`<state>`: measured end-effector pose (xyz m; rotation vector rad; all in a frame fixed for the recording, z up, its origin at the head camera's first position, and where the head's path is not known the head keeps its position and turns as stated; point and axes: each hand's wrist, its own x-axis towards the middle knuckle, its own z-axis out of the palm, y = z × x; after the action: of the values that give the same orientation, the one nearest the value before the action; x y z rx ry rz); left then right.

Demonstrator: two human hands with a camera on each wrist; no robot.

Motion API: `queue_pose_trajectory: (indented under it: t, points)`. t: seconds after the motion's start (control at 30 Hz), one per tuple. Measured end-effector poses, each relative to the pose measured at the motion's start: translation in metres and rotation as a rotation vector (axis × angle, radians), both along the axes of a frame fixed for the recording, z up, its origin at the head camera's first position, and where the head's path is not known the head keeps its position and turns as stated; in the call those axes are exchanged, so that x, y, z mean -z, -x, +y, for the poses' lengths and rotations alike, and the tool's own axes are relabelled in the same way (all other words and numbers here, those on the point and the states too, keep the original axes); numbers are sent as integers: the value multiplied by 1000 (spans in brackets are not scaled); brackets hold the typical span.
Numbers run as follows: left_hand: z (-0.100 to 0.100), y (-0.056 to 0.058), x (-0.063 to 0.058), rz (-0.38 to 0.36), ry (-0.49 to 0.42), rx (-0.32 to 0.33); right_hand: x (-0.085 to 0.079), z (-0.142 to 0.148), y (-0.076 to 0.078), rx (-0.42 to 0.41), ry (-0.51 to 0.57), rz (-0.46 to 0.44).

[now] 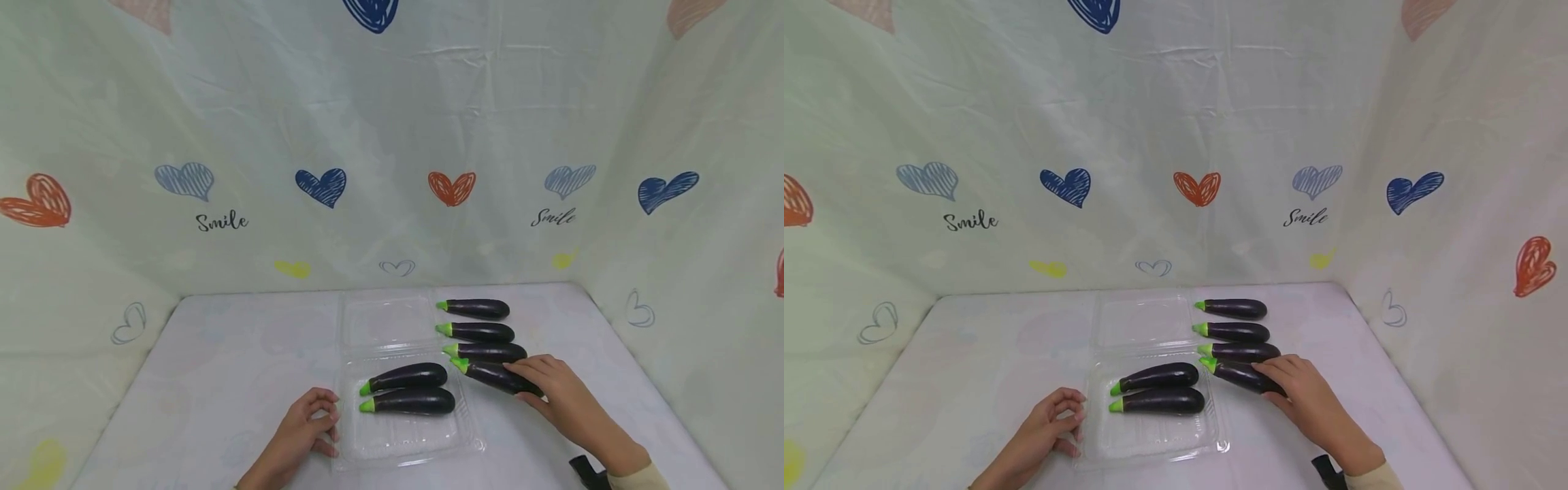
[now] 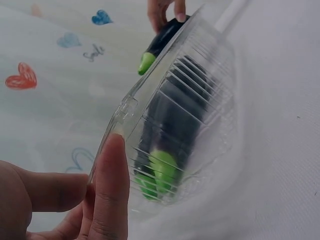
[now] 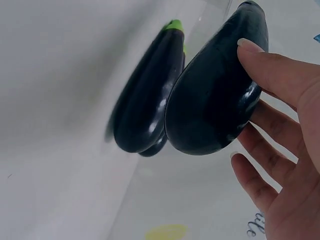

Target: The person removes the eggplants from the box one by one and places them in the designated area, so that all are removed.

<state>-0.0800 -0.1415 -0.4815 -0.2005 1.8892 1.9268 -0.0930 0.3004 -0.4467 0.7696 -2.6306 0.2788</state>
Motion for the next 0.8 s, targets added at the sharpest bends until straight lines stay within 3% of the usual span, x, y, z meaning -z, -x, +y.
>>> queue_pose_trajectory:
  t: [0.47, 0.8]
  points:
    - [-6, -2, 1, 9, 2, 8, 15, 16, 5, 19, 21, -27]
    - [-8, -1, 1, 9, 6, 10, 28, 15, 10, 40, -18, -106]
